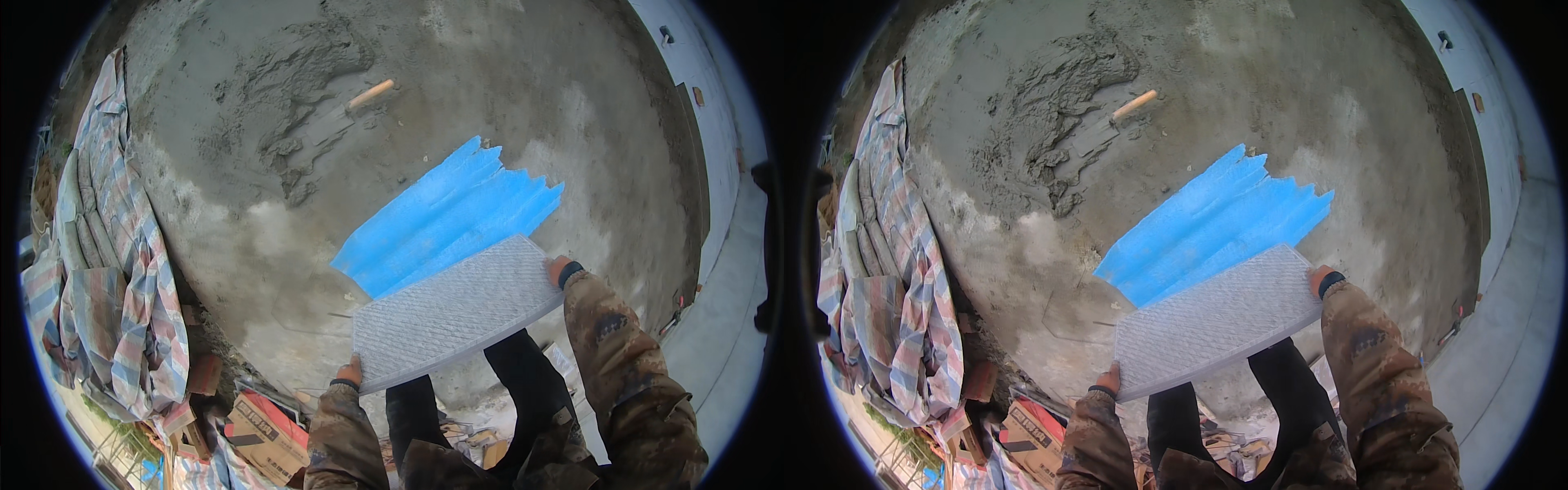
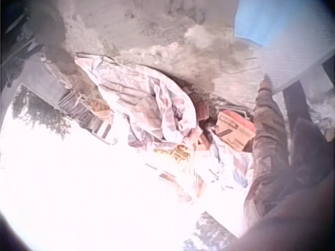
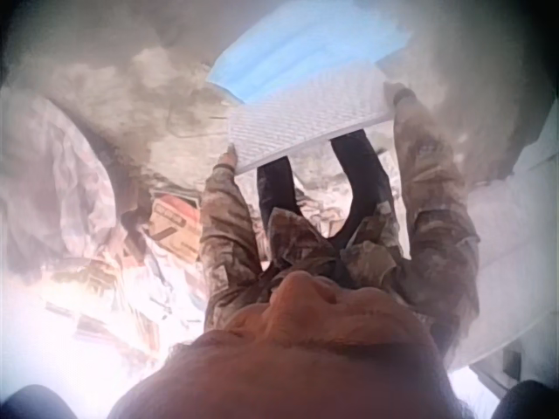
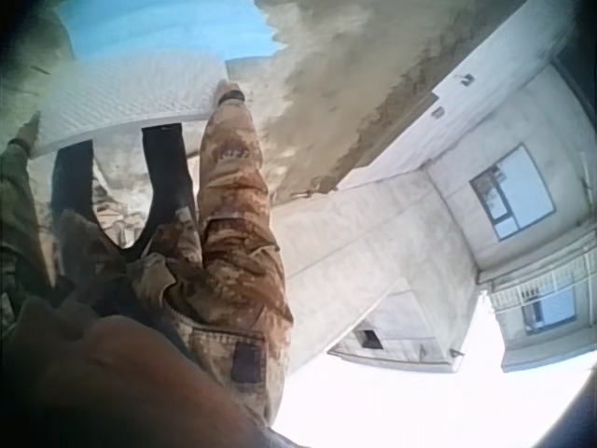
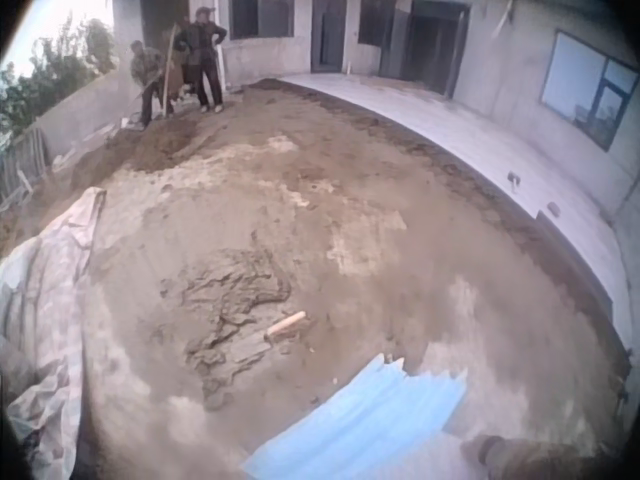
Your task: The person scoops cement with a trowel, spreads it evenly on a rectangular tile, then places the tile onto a prepared floor area. The process is repeated for a second tile, aligning each with adjacent tiles.
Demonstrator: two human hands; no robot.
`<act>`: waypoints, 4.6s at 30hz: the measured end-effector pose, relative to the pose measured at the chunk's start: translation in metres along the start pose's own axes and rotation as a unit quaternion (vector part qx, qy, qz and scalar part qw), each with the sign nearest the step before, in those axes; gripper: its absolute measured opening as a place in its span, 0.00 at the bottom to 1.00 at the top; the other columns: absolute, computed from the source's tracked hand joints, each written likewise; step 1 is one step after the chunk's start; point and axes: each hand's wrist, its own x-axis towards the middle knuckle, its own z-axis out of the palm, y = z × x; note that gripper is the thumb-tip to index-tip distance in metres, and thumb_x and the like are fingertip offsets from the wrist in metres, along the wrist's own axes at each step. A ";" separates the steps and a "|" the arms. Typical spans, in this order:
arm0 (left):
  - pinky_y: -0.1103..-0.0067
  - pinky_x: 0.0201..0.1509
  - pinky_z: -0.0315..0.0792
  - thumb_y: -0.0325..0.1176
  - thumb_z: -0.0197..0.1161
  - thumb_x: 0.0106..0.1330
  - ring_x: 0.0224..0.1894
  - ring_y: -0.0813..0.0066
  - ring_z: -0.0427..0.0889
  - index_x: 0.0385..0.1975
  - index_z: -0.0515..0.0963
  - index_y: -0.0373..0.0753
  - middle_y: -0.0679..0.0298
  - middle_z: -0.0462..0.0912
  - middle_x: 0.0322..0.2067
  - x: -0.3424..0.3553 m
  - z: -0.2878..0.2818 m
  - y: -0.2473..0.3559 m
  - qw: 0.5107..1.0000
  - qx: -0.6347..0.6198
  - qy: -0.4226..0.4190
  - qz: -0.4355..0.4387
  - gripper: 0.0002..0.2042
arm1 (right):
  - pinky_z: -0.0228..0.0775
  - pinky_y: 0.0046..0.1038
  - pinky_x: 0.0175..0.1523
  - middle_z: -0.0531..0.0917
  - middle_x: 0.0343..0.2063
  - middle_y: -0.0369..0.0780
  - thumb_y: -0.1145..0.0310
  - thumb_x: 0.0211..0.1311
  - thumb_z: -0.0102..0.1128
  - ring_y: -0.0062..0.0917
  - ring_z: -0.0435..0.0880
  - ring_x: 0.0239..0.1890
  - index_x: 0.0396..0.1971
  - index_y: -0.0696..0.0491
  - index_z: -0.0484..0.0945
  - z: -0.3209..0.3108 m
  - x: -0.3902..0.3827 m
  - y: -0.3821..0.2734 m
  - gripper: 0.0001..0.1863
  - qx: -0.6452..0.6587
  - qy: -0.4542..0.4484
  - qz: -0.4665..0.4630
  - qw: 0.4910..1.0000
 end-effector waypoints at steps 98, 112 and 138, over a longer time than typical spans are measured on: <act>0.67 0.73 0.57 0.59 0.33 0.77 0.69 0.61 0.65 0.70 0.61 0.39 0.57 0.64 0.69 0.302 -0.163 0.013 0.623 -0.777 0.079 0.039 0.33 | 0.68 0.40 0.55 0.82 0.44 0.56 0.53 0.69 0.55 0.46 0.79 0.49 0.46 0.65 0.79 0.025 0.217 -0.124 0.25 0.344 0.223 -0.188 0.892; 0.69 0.70 0.57 0.53 0.48 0.74 0.66 0.65 0.66 0.68 0.64 0.36 0.60 0.68 0.66 0.279 -0.102 0.027 0.675 -0.706 0.211 -0.035 0.31 | 0.67 0.48 0.49 0.80 0.37 0.59 0.58 0.65 0.53 0.54 0.77 0.43 0.33 0.62 0.80 0.014 0.216 -0.124 0.19 0.245 0.229 -0.173 0.926; 0.68 0.55 0.69 0.47 0.56 0.71 0.49 0.63 0.77 0.55 0.74 0.27 0.53 0.81 0.50 0.282 -0.124 0.016 0.748 -0.622 0.232 -0.013 0.26 | 0.68 0.46 0.53 0.79 0.41 0.61 0.66 0.62 0.58 0.55 0.77 0.47 0.39 0.66 0.78 -0.003 0.215 -0.135 0.16 0.187 0.170 -0.197 0.947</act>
